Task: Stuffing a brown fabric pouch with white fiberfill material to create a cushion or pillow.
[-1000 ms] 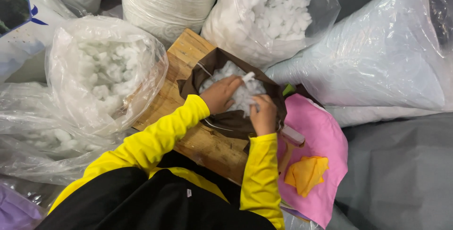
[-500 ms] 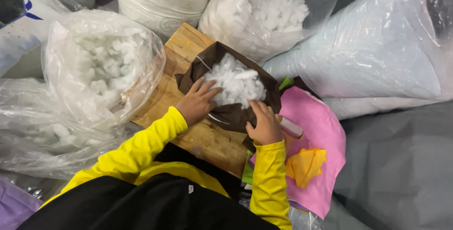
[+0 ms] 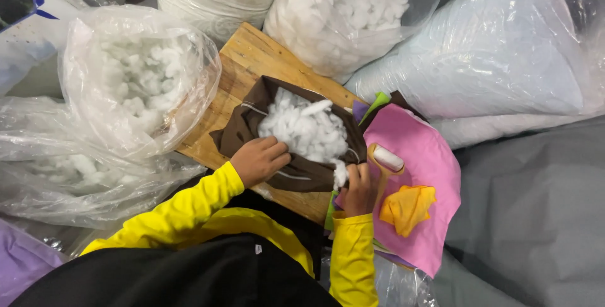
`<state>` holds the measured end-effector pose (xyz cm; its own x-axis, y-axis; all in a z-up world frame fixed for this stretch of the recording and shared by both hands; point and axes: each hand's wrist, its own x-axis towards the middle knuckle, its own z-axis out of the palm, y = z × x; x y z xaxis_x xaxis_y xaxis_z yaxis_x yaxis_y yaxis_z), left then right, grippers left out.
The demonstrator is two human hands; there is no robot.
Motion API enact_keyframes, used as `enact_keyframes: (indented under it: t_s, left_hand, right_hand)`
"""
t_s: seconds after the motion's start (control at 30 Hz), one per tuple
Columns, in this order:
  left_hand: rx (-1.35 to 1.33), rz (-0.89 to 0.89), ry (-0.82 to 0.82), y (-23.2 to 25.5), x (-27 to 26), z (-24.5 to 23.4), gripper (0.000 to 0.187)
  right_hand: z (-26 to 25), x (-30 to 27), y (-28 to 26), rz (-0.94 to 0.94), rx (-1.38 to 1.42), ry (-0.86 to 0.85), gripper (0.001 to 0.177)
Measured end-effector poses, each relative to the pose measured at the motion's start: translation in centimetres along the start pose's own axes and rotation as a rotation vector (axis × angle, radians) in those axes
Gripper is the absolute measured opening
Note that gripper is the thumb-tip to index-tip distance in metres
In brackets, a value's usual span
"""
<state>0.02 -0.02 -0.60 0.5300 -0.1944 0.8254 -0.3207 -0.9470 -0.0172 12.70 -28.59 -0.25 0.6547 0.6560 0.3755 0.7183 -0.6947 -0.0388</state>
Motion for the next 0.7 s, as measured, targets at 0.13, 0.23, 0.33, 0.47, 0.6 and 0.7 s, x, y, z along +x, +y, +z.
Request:
enact_keyframes:
  t_s: [0.13,0.23,0.33,0.47,0.6,0.7]
  left_hand:
    - [-0.158,-0.041,-0.157,1.6,0.5,-2.9,0.048]
    - [-0.223,-0.131,-0.220,2.5,1.2,-3.9,0.046]
    - [-0.517,-0.284,-0.227,2.8,2.6,-4.6,0.016]
    - [-0.967,-0.565,-0.178,2.5,2.3,-3.5,0.009]
    - [-0.981,-0.746,-0.108,1.5,2.5,-2.4,0.007]
    - [-0.830,-0.700,0.004,0.4,6.2,-3.3,0.015]
  right_hand:
    - [-2.3,-0.5,-2.0,0.069,0.197,-0.063,0.038]
    - [-6.0,0.3,-4.3,0.081,0.510,-0.218,0.079]
    - [-6.1,0.9,-5.3,0.226,0.634,-0.182,0.069]
    - [-6.0,2.2,-5.7,0.317,0.782,-0.204,0.017]
    - [-6.2,4.1,-6.6,0.286,0.934,0.032,0.013]
    - [-6.9,7.0,-7.9,0.126,0.488,0.232,0.019]
